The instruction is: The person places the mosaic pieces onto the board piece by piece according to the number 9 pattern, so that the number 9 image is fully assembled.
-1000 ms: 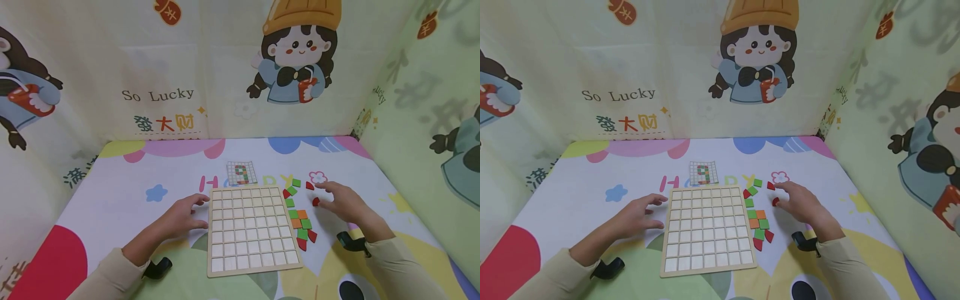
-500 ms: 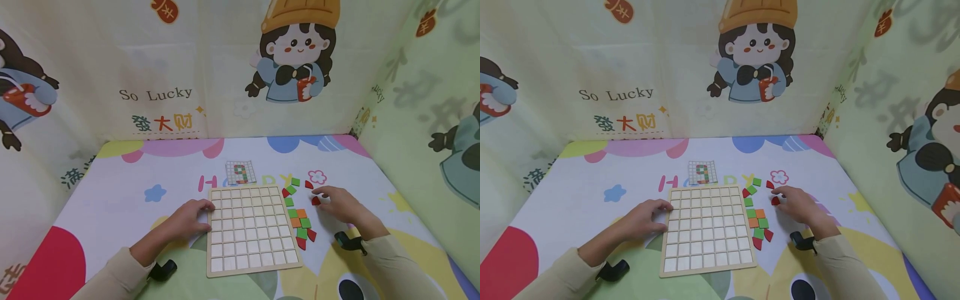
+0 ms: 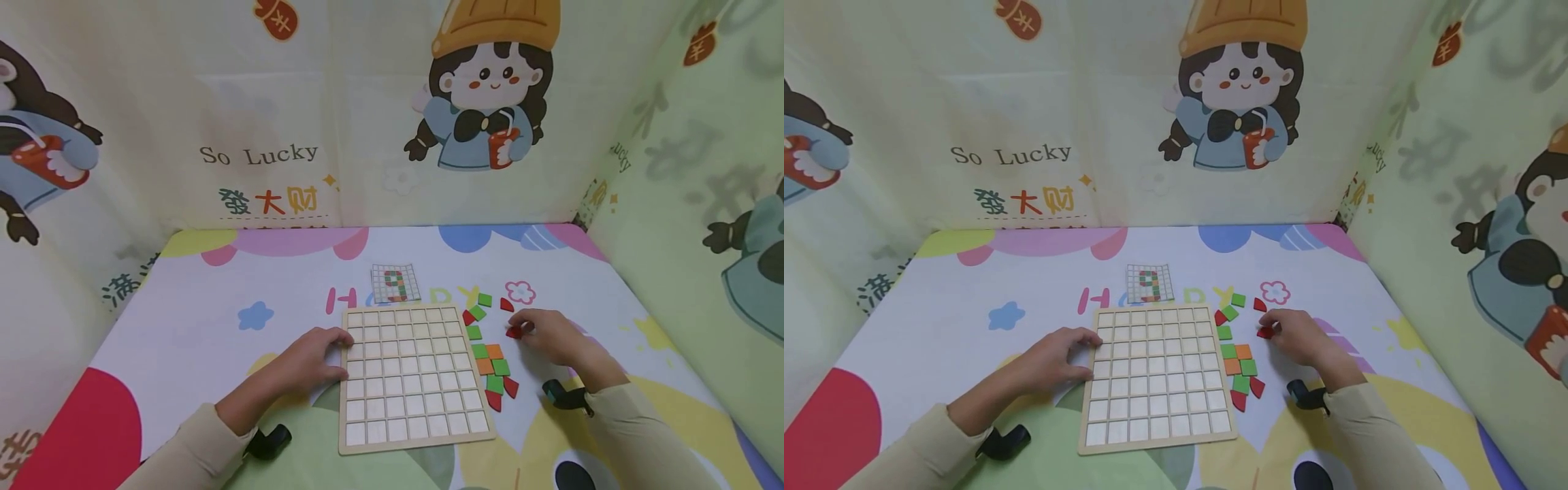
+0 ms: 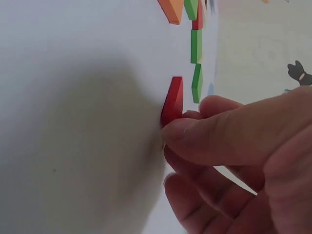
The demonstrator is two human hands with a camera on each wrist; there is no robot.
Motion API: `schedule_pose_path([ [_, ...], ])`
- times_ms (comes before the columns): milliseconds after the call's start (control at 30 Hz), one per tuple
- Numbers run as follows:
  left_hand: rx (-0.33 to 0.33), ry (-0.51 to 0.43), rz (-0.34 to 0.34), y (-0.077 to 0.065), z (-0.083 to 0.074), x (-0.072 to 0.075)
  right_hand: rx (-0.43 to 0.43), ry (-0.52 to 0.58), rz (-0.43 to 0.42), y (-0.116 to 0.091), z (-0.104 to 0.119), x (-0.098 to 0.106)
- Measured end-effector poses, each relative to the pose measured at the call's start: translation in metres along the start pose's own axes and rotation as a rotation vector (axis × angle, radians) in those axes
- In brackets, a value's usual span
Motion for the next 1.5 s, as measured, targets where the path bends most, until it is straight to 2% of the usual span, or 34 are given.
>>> schedule_pose_path([
  [367, 0.007, 0.005, 0.01, 0.001, 0.0, -0.001, 0.0, 0.02, -0.009, 0.004, -0.002, -0.004],
  [867, 0.014, -0.002, 0.004, 0.004, -0.001, 0.0, 0.014, 0.001, -0.026, 0.009, 0.009, -0.007],
  [1500, 0.015, 0.018, 0.012, 0.004, 0.0, 0.0, 0.01, -0.004, -0.032, 0.014, 0.011, -0.01],
])
Point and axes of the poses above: each hand's wrist, its own y-axis towards the middle knuckle, its own x-axis out of the back of the hand, z = x × y, the point moved 7 cm from there along y, towards the middle knuckle, and after that the axes turned 1 degree about -y, right-handed, at the moved point
